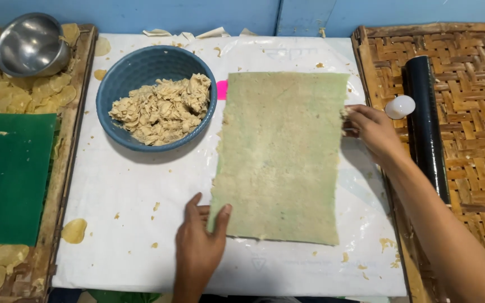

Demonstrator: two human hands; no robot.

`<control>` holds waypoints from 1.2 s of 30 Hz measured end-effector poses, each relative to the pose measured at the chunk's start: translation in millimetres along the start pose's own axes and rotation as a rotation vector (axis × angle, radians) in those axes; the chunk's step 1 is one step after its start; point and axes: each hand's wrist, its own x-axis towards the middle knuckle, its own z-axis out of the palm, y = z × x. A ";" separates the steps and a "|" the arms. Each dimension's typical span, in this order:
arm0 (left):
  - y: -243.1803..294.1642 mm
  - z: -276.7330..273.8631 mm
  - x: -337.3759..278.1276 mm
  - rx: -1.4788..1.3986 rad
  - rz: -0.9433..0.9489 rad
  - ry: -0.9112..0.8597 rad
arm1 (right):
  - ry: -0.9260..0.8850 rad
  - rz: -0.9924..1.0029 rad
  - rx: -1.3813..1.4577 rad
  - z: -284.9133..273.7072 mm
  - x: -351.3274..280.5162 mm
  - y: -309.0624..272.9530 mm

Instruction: Flatten dough with a rolling pin and use a circular mold to cut out shapes.

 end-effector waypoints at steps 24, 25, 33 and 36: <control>-90.2 36.8 -43.1 -0.017 0.439 0.795 | -0.185 -0.850 -1.198 147.2 -36.7 27.1; -90.6 36.4 -41.0 -0.019 0.435 0.796 | -0.188 -0.852 -1.201 150.7 -38.7 24.6; -84.5 33.9 -37.8 0.031 0.416 0.819 | -0.249 -0.725 -1.082 158.7 -42.6 13.8; -89.0 35.6 -36.0 0.056 0.431 0.807 | -0.203 -0.707 -1.122 152.2 -29.7 12.4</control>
